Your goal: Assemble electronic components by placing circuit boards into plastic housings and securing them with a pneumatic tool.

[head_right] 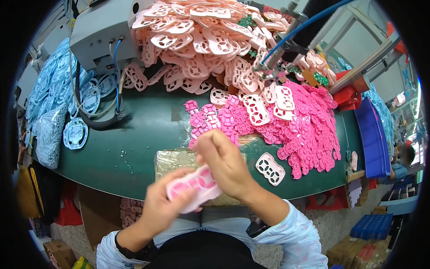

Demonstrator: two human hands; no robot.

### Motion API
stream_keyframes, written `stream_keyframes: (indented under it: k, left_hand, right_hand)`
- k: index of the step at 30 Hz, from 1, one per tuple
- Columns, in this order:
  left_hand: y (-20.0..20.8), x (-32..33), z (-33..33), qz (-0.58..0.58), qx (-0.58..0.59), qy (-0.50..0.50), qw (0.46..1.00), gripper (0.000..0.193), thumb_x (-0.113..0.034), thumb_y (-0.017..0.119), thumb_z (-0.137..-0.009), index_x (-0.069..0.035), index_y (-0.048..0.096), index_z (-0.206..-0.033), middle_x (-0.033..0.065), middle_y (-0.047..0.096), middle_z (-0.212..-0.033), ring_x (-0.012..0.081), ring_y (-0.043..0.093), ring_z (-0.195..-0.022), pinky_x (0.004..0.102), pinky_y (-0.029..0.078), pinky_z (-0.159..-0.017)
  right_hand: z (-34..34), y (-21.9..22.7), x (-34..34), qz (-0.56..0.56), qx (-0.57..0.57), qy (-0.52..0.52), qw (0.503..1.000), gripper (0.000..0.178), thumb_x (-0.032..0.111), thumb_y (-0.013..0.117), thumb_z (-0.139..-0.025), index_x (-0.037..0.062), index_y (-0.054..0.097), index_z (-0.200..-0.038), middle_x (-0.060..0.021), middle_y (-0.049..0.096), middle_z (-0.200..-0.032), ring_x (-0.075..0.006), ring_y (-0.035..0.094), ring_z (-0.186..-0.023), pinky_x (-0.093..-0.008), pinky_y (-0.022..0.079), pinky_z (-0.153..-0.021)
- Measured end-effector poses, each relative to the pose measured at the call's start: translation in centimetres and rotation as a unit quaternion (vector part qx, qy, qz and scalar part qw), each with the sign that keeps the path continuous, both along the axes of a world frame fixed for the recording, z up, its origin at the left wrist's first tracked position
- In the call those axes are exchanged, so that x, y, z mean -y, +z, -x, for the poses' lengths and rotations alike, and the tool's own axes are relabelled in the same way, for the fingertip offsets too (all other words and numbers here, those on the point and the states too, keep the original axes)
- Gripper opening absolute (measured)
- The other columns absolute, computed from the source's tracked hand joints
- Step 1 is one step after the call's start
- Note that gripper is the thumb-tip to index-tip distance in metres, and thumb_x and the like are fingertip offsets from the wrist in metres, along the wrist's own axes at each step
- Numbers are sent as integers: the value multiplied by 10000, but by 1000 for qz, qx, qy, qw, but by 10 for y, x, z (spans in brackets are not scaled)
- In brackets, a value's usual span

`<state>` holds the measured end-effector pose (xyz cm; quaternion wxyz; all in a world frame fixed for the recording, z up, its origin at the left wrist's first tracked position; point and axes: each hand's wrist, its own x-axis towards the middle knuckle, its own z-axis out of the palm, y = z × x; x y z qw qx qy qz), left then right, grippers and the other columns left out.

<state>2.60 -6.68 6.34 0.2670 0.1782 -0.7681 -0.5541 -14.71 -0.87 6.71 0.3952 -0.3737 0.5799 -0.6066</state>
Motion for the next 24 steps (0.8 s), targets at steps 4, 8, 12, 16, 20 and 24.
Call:
stream_keyframes:
  k: [4, 8, 12, 16, 20, 24]
  left_hand:
    - [4, 36, 0, -653, 21, -43, 756, 417, -274, 460, -995, 68, 412, -1228, 251, 655, -916, 293, 682, -583, 272, 533, -408]
    - [2, 37, -10, -689, 131, -131, 700, 424, -313, 385, -1022, 55, 479, -1212, 178, 651, -689, 230, 641, -511, 278, 476, -390]
    - [10, 33, -6, -51, 218, -66, 972, 363, -255, 500, -945, 0, 568, -1194, 157, 642, -938, 260, 625, -806, 346, 496, -675]
    - [-7, 24, -3, 321, 73, -61, 942, 483, -139, 757, -739, 12, 586, -1165, 134, 627, -1042, 301, 598, -988, 417, 484, -860]
    - [-17, 22, 2, 329, 35, -32, 943, 404, -90, 723, -759, 48, 592, -1116, 143, 641, -976, 313, 638, -869, 429, 525, -841]
    - [-15, 22, 6, 348, 37, -28, 936, 355, -66, 702, -774, 57, 601, -1091, 153, 647, -956, 317, 648, -830, 424, 541, -828]
  right_hand:
    - [16, 21, -26, 163, -409, 107, 891, 341, 133, 731, -803, 28, 623, -1108, -107, 650, -1037, -254, 649, -883, -308, 510, -741]
    - [17, 12, -41, 114, -405, 162, 892, 409, 50, 773, -728, 30, 643, -1115, -143, 675, -1036, -308, 668, -917, -361, 535, -787]
    - [21, -9, -46, 57, -380, 131, 914, 397, 78, 771, -743, 35, 645, -1116, -140, 683, -990, -300, 673, -881, -368, 540, -766]
    - [17, -11, -46, 53, -407, 143, 901, 389, 117, 772, -755, 28, 645, -1112, -140, 678, -970, -298, 668, -834, -365, 540, -727]
    - [9, -17, -39, 93, -477, 96, 869, 384, 143, 772, -757, 4, 639, -1090, -142, 665, -922, -293, 656, -759, -364, 531, -656]
    - [10, -16, -40, 99, -512, 80, 850, 350, 149, 761, -768, -10, 637, -1054, -144, 654, -893, -290, 648, -733, -361, 524, -622]
